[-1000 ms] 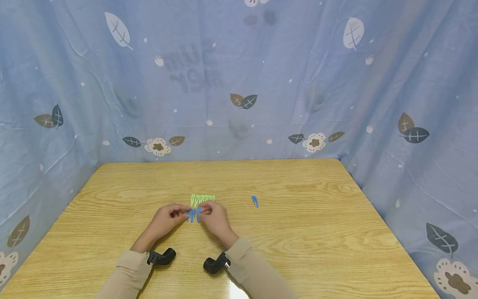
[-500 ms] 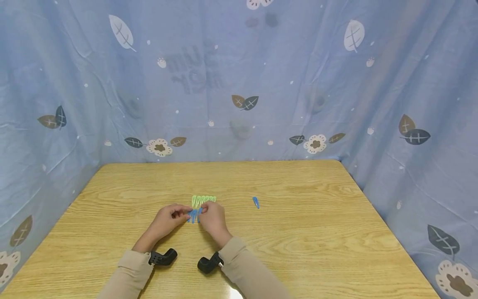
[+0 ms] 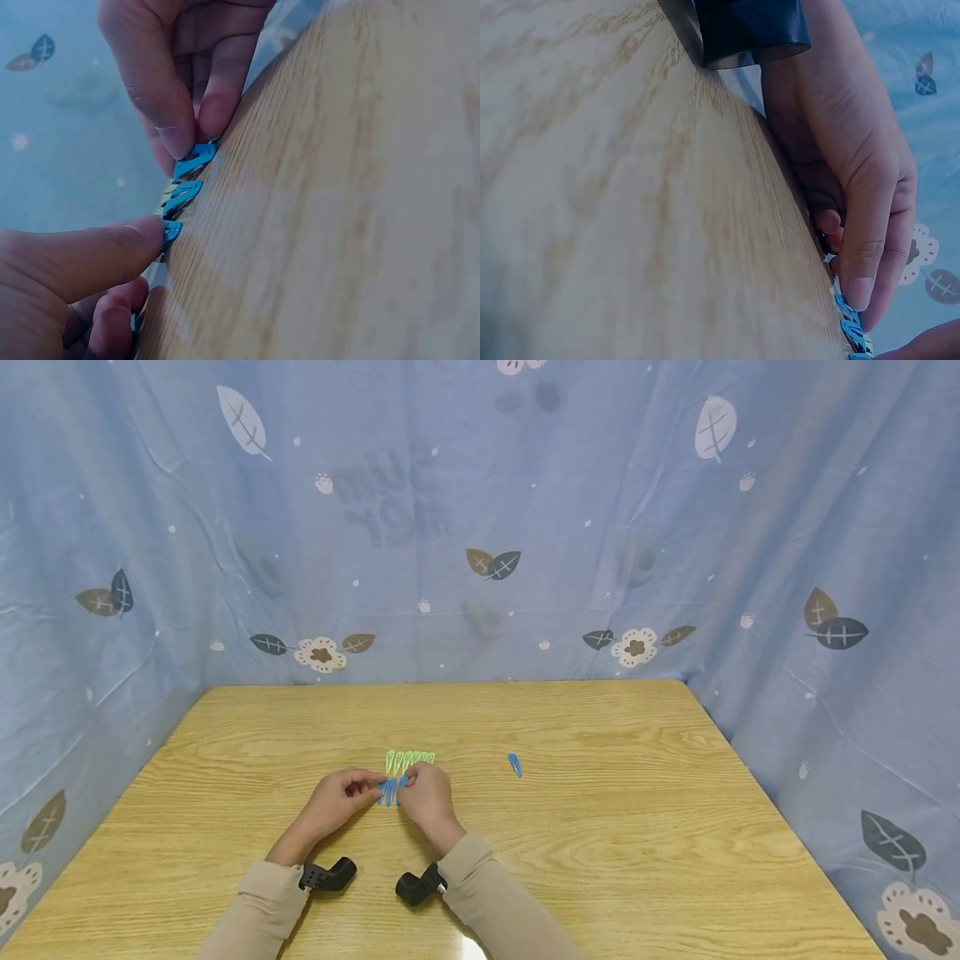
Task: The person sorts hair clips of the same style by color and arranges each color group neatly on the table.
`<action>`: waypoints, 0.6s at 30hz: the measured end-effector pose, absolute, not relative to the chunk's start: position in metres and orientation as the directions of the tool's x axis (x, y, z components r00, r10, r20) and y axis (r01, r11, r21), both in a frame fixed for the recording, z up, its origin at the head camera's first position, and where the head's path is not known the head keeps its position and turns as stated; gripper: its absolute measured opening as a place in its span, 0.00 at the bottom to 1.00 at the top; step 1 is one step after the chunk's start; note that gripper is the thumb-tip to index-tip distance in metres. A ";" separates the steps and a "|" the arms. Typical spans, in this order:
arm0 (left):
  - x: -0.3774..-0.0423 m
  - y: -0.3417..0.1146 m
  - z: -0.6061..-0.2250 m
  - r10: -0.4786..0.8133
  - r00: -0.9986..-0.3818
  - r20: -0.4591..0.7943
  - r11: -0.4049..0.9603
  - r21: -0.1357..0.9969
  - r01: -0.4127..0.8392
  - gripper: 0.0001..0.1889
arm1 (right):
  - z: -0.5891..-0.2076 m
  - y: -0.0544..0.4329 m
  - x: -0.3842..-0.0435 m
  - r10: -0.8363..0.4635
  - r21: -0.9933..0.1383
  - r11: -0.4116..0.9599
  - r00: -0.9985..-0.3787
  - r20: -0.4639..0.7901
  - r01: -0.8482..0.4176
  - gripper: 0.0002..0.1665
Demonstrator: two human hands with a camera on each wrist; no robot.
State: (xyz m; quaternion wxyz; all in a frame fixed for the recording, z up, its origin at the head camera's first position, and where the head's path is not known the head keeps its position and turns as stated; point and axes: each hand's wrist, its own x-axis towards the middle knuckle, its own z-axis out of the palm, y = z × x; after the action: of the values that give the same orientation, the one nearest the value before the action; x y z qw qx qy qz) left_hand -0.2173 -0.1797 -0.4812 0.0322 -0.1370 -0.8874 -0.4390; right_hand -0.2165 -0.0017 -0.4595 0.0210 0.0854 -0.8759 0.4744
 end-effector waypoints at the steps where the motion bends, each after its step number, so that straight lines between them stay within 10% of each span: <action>1: -0.217 -0.180 -0.481 0.216 -0.960 0.178 0.577 0.770 0.273 0.11 | -0.460 -0.002 -0.217 -0.129 -0.827 0.535 -0.985 0.118 -0.170 0.13; 18: -0.215 -0.180 -0.478 0.217 -0.962 0.166 0.574 0.775 0.263 0.11 | -0.464 0.001 -0.218 -0.131 -0.866 0.481 -0.988 0.085 -0.138 0.13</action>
State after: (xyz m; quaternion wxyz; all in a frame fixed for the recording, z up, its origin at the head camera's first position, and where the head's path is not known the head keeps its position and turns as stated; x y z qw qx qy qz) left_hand -0.2153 -0.1799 -0.4781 0.0263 -0.1352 -0.8867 -0.4413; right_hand -0.2181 0.0010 -0.4643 0.0034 0.0784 -0.8606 0.5031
